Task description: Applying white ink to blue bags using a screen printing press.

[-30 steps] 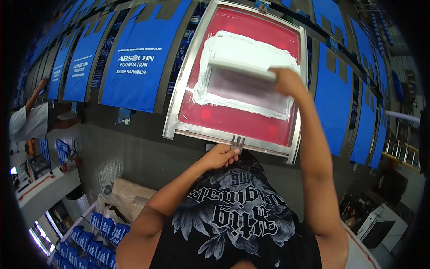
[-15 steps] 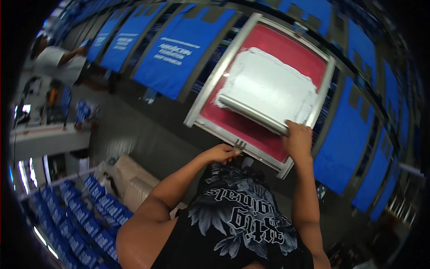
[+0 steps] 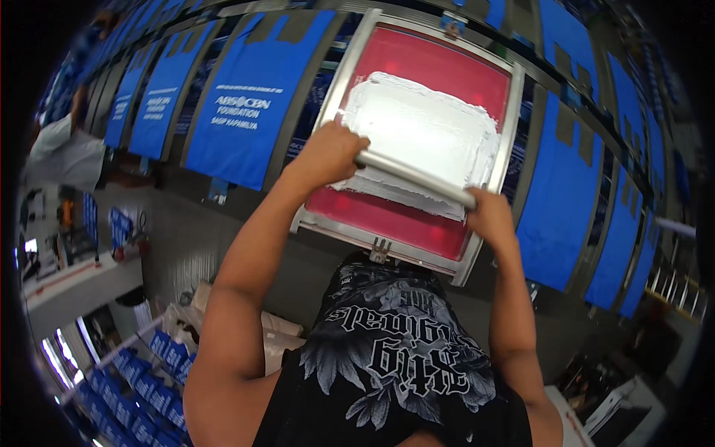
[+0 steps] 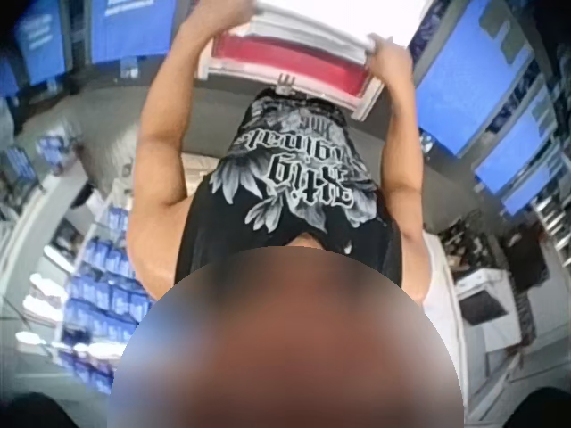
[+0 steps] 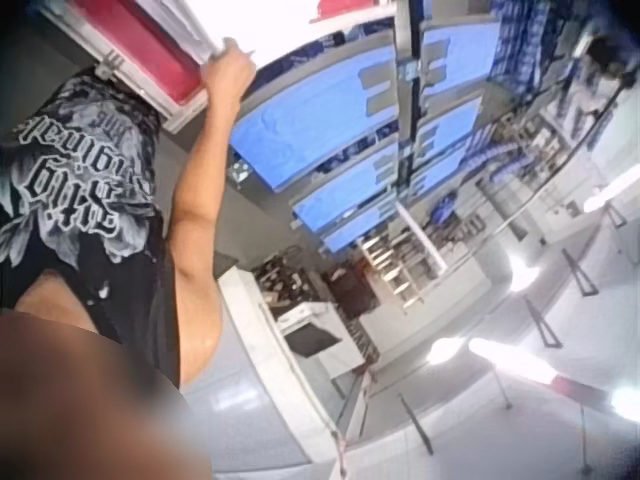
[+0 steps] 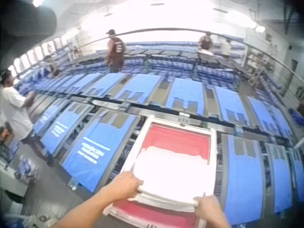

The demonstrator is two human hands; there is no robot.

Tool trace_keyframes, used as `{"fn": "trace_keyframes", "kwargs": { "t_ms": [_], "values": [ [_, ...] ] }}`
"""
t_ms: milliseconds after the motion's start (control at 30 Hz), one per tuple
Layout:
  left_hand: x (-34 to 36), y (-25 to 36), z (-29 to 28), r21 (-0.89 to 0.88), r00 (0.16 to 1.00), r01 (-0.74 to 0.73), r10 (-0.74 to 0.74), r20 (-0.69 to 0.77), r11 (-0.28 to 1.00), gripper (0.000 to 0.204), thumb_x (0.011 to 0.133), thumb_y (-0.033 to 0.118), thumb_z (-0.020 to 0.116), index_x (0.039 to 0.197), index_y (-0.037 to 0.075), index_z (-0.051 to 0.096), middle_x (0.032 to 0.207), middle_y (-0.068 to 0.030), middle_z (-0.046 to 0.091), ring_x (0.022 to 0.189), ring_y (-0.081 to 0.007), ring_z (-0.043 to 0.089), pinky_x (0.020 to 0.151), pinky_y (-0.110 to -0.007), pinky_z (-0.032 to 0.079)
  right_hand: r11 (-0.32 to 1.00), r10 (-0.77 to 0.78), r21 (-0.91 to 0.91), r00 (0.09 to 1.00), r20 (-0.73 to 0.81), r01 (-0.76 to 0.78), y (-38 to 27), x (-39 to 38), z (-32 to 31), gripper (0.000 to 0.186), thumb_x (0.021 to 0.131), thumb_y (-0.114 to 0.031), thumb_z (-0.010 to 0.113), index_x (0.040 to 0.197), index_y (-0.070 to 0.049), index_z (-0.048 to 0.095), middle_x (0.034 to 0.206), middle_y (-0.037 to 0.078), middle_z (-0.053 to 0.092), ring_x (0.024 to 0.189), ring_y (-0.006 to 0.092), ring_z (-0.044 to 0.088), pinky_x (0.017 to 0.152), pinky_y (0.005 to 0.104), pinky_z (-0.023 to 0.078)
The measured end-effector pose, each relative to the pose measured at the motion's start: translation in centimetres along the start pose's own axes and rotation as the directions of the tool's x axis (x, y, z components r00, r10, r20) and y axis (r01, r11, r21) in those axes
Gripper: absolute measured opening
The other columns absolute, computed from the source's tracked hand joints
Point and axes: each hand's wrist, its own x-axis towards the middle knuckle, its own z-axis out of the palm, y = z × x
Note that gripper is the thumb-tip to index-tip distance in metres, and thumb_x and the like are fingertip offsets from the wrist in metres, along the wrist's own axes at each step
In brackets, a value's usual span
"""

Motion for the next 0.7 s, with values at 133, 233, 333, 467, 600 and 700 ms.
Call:
{"fn": "trace_keyframes", "kwargs": {
  "t_ms": [133, 233, 333, 467, 600, 700],
  "values": [
    [6.3, -3.8, 1.5, -0.088, 0.941, 0.005, -0.034, -0.337, 0.996, 0.025, 0.064, 0.009, 0.067, 0.088, 0.005, 0.062, 0.081, -0.0153, 0.062, 0.084, -0.0321, 0.059, 0.079, -0.042, 0.046, 0.967, -0.067, -0.256, 0.98, -0.186, 0.017, 0.5, 8.2, -2.2, 0.036, 0.066, -0.001, 0.055, 0.1, -0.008, 0.065, 0.083, 0.017, 0.065, 0.082, 0.0346, 0.061, 0.075, 0.0467, 0.043],
    [8.5, -6.2, 7.0, -0.025, 0.921, -0.052, 0.038, -0.389, 0.998, 0.035, 0.064, 0.007, 0.067, 0.099, 0.007, 0.059, 0.088, -0.0131, 0.059, 0.087, -0.0324, 0.057, 0.083, -0.042, 0.044, 0.937, -0.143, -0.348, 0.945, -0.293, 0.034, 2.3, 11.0, 2.1, 0.03, 0.073, -0.001, 0.052, 0.102, -0.009, 0.057, 0.093, 0.009, 0.062, 0.092, 0.028, 0.057, 0.086, 0.0489, 0.039],
    [4.7, -4.2, 7.4, -0.003, 0.95, -0.028, 0.026, -0.31, 1.0, 0.042, 0.061, 0.006, 0.07, 0.101, 0.008, 0.057, 0.093, -0.0103, 0.057, 0.091, -0.0312, 0.054, 0.08, -0.041, 0.043, 0.941, -0.108, -0.337, 0.971, -0.214, 0.031, 1.0, 6.9, 3.9, 0.038, 0.07, 0.001, 0.055, 0.107, -0.01, 0.055, 0.095, 0.008, 0.06, 0.096, 0.0273, 0.055, 0.09, 0.0493, 0.037],
    [-4.6, -0.2, 5.2, -0.12, 0.974, -0.026, -0.002, -0.225, 0.992, 0.041, 0.054, 0.005, 0.07, 0.094, 0.007, 0.059, 0.086, -0.0101, 0.055, 0.088, -0.03, 0.054, 0.078, -0.041, 0.041, 0.995, -0.05, -0.091, 0.998, -0.027, 0.047, -3.3, -2.4, 1.6, 0.037, 0.063, 0.002, 0.058, 0.098, -0.009, 0.059, 0.091, 0.008, 0.062, 0.091, 0.0275, 0.056, 0.096, 0.0513, 0.033],
    [-7.0, 1.2, 7.7, -0.228, 0.968, 0.005, -0.062, -0.243, 0.974, 0.045, 0.048, 0.005, 0.073, 0.092, 0.007, 0.061, 0.089, -0.01, 0.06, 0.088, -0.0292, 0.057, 0.08, -0.041, 0.044, 0.999, -0.047, -0.031, 0.997, -0.067, 0.045, -3.5, -4.6, 3.8, 0.047, 0.056, 0.005, 0.061, 0.102, -0.008, 0.061, 0.089, 0.012, 0.063, 0.089, 0.0302, 0.058, 0.098, 0.052, 0.033],
    [-1.1, -1.7, 7.3, -0.185, 0.945, -0.001, -0.059, -0.32, 0.983, 0.027, 0.055, 0.003, 0.068, 0.082, 0.007, 0.063, 0.077, -0.0115, 0.062, 0.074, -0.0311, 0.058, 0.068, -0.043, 0.046, 0.99, -0.048, -0.137, 0.993, -0.107, 0.034, -2.2, 1.8, 2.4, 0.034, 0.063, 0.002, 0.057, 0.095, -0.01, 0.063, 0.082, 0.011, 0.064, 0.083, 0.0291, 0.06, 0.099, 0.0502, 0.033]
  ]
}}
